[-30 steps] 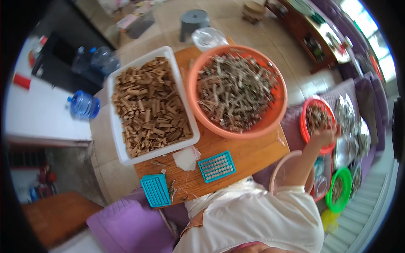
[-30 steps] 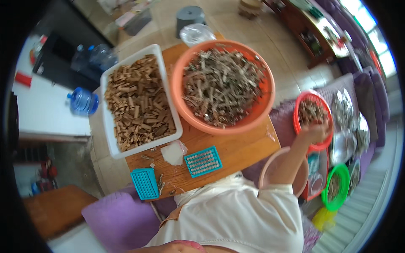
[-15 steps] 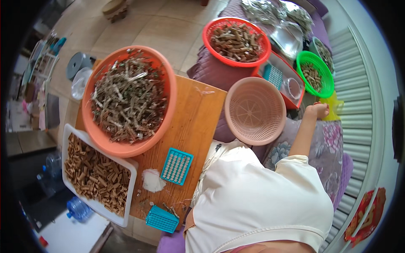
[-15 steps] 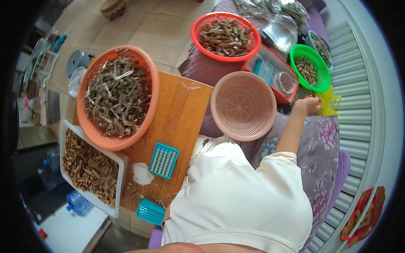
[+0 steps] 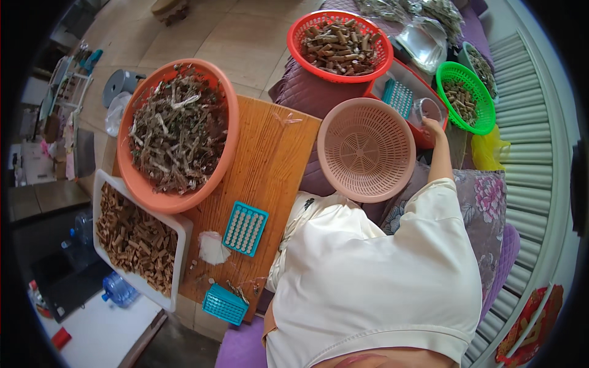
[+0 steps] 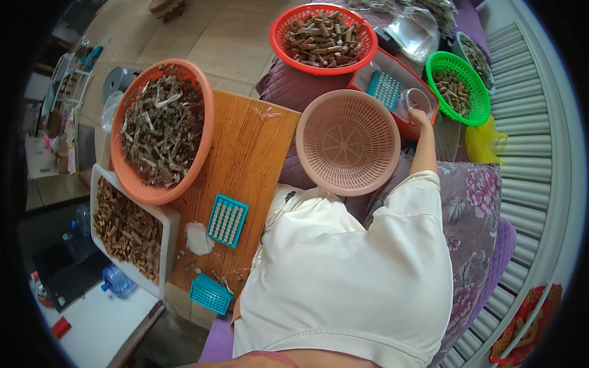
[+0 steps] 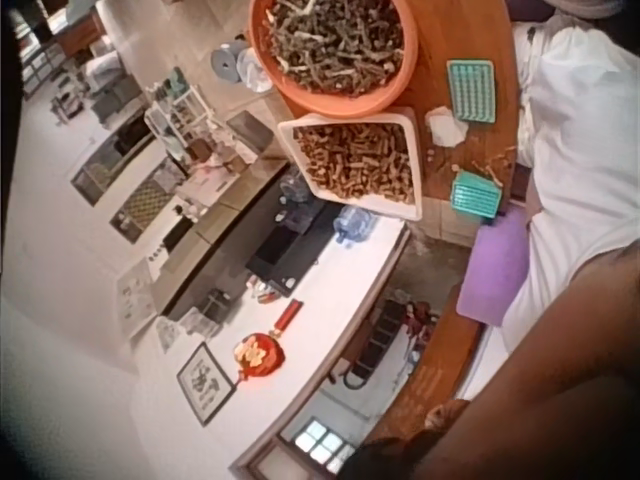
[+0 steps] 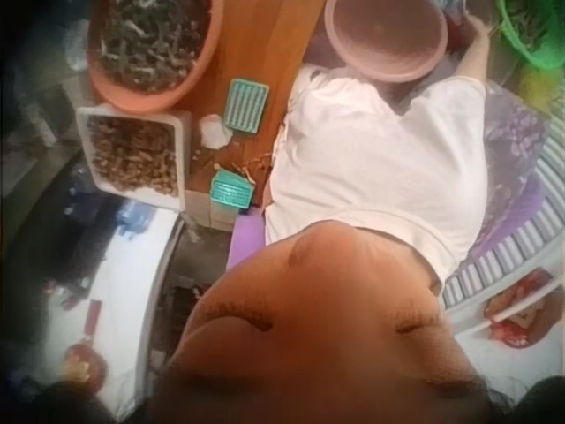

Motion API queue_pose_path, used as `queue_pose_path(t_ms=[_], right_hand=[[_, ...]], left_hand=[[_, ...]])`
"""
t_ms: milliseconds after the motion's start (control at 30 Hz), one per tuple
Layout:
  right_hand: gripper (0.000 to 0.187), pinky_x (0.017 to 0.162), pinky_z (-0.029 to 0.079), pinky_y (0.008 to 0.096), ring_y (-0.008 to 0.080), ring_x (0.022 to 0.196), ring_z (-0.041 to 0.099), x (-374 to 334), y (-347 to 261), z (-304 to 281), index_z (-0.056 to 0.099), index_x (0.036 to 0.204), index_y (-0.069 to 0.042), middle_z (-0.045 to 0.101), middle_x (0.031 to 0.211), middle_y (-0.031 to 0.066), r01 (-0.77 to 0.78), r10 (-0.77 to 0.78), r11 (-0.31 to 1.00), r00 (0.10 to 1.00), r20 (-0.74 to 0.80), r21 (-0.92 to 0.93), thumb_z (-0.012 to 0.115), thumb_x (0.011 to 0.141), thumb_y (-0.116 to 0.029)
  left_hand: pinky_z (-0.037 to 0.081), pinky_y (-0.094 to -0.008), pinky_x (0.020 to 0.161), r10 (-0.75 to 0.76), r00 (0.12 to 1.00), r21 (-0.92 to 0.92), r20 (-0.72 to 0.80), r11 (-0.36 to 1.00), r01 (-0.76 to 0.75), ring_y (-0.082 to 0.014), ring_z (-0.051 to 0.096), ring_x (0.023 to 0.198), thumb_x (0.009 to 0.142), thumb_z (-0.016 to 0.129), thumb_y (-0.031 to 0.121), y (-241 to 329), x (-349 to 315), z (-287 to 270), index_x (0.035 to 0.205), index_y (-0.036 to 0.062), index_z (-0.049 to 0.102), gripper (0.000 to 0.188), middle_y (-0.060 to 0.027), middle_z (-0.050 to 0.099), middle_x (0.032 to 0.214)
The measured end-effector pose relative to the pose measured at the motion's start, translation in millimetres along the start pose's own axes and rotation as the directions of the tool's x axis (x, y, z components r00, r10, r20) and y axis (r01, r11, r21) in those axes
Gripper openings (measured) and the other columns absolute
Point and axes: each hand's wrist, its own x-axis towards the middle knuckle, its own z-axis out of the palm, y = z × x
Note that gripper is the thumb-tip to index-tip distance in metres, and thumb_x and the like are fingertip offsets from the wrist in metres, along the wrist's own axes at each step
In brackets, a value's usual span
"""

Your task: The person sits at a low table and assembles small cylindrical objects by inserting dried plant material into hollow cardboard tubes. They pick up a tube, stuff it with material from a large bowl, and place the finished unit into a clear plastic container. The process is repeated continuously throughout the clip.

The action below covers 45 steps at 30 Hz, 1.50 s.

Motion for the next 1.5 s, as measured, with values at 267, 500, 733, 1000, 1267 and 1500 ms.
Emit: queue_pose_path(t_ms=[267,500,733,1000,1267,1500], right_hand=[[0.042,0.075,0.042,0.0433,0.0378,0.086,0.055,-89,-77,12,0.061,0.096,-0.006,0.06,0.094,0.0171,0.344,-0.533,0.842,0.418,-0.736,-0.415,0.039,0.082,-0.039],[0.017,0.054,0.036,0.0223,0.0086,0.057,0.04,-246,-116,118,0.055,0.081,0.0,0.045,0.06,0.0013,0.94,-0.882,0.336,0.291,-0.37,-0.062,0.042,0.085,-0.011],[0.005,0.046,0.036,0.0269,0.0179,0.049,0.046,-320,-82,234,0.055,0.07,0.0,0.047,0.057,0.0075,0.986,-0.945,-0.076,-0.119,0.304,0.149,0.053,0.068,0.003],[0.009,0.045,0.038,0.0317,0.019,0.046,0.048,-334,-82,278,0.059,0.08,-0.004,0.048,0.053,0.0078,0.992,-0.727,-0.057,-0.12,0.675,0.115,0.059,0.073,-0.01],[0.021,0.054,0.046,0.0307,0.0205,0.054,0.058,-358,-124,310,0.059,0.094,-0.005,0.057,0.071,0.0138,0.957,-0.602,-0.251,-0.274,0.75,0.148,0.055,0.073,-0.004],[0.027,0.078,0.044,0.0371,0.0308,0.087,0.056,-348,-127,351,0.057,0.094,0.002,0.057,0.093,0.0201,0.827,-0.352,-0.553,-0.341,0.872,0.1,0.048,0.069,0.001]], left_hand=[[0.03,-0.0198,0.041,0.048,0.998,-0.107,0.038,0.993,-0.043,-0.0048,0.039,0.047,0.085,0.044,0.03,-29,3,32,0.073,0.0073,0.049,0.026,0.0023,0.045,0.057],[0.031,-0.0198,0.041,0.105,0.993,-0.196,0.054,0.976,-0.093,-0.0048,0.039,0.047,0.086,0.044,0.029,-56,12,54,0.073,0.0072,0.05,0.026,0.0023,0.045,0.057],[0.031,-0.0198,0.041,0.184,0.977,-0.289,0.106,0.946,-0.146,-0.0049,0.04,0.048,0.086,0.044,0.029,-75,19,73,0.073,0.0071,0.05,0.026,0.0022,0.046,0.058],[0.031,-0.0198,0.042,0.237,0.958,-0.33,0.159,0.928,-0.175,-0.0049,0.04,0.048,0.086,0.044,0.029,-89,21,85,0.074,0.007,0.051,0.026,0.0022,0.046,0.058],[0.031,-0.0198,0.042,0.197,0.96,-0.316,0.197,0.94,-0.128,-0.0049,0.041,0.049,0.086,0.044,0.028,-114,14,85,0.074,0.0069,0.051,0.026,0.0022,0.047,0.058],[0.032,-0.0197,0.042,0.11,0.962,-0.269,0.25,0.962,-0.041,-0.0049,0.041,0.049,0.087,0.044,0.028,-146,3,80,0.075,0.0068,0.052,0.026,0.0022,0.047,0.059]])
